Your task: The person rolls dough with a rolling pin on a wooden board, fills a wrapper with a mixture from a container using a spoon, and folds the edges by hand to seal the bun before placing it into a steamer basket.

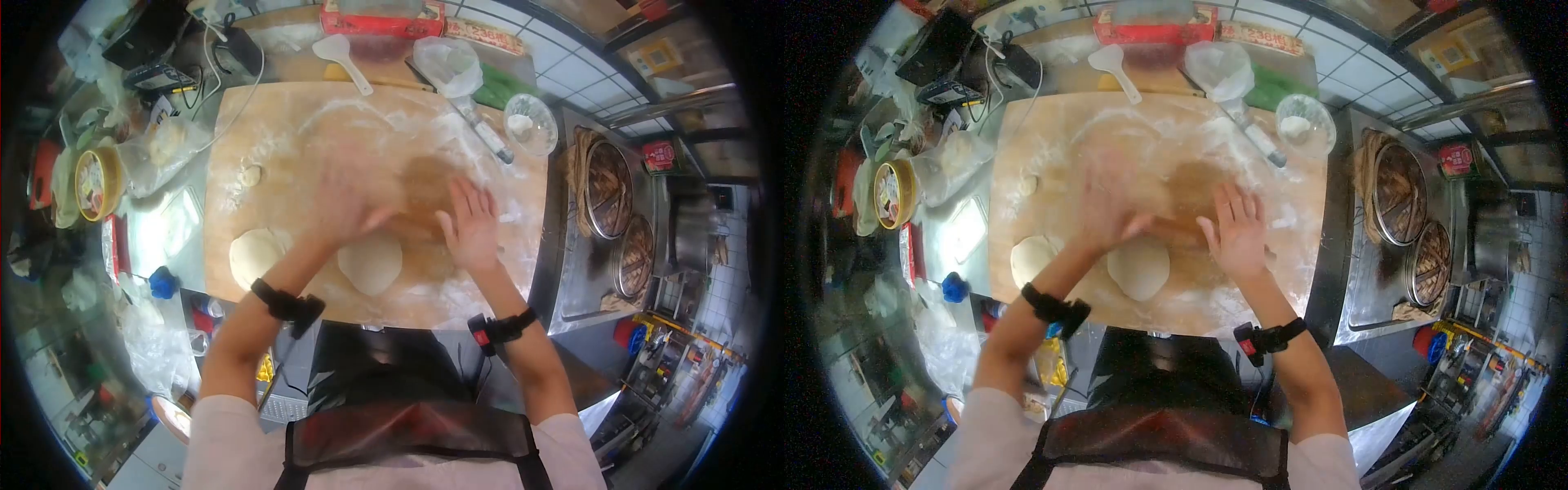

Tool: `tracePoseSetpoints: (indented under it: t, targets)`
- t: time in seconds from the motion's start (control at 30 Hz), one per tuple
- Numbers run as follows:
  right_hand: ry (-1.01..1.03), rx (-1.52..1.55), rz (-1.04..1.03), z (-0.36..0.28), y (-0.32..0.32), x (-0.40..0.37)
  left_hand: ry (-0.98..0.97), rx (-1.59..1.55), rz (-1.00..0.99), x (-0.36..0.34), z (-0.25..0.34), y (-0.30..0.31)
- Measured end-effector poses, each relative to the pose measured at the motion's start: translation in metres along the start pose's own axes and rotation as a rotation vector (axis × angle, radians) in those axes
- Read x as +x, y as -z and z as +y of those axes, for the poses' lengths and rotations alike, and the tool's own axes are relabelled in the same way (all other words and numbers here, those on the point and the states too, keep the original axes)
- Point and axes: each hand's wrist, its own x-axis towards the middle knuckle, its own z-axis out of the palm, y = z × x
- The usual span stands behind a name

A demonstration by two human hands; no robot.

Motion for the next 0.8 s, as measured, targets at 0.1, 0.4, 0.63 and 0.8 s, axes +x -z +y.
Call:
tracePoseSetpoints:
  t: [0.1, 0.4, 0.63, 0.8]
  targets:
    - [0.090, 0.297, -0.145, -0.001, 0.005, -0.012, -0.530, -0.255, -0.480, -0.025, 0.023, -0.009]
    - [-0.108, 0.219, -0.151, -0.013, 0.002, -0.082, 0.497, -0.176, 0.030, -0.100, 0.133, -0.028]
    - [0.100, 0.065, -0.239, -0.041, 0.012, -0.094, 0.477, 0.121, -0.130, -0.095, 0.060, 0.001]
    - [-0.050, -0.051, -0.076, -0.001, -0.009, -0.024, 0.363, 0.138, 0.120, 0.008, 0.026, 0.002]
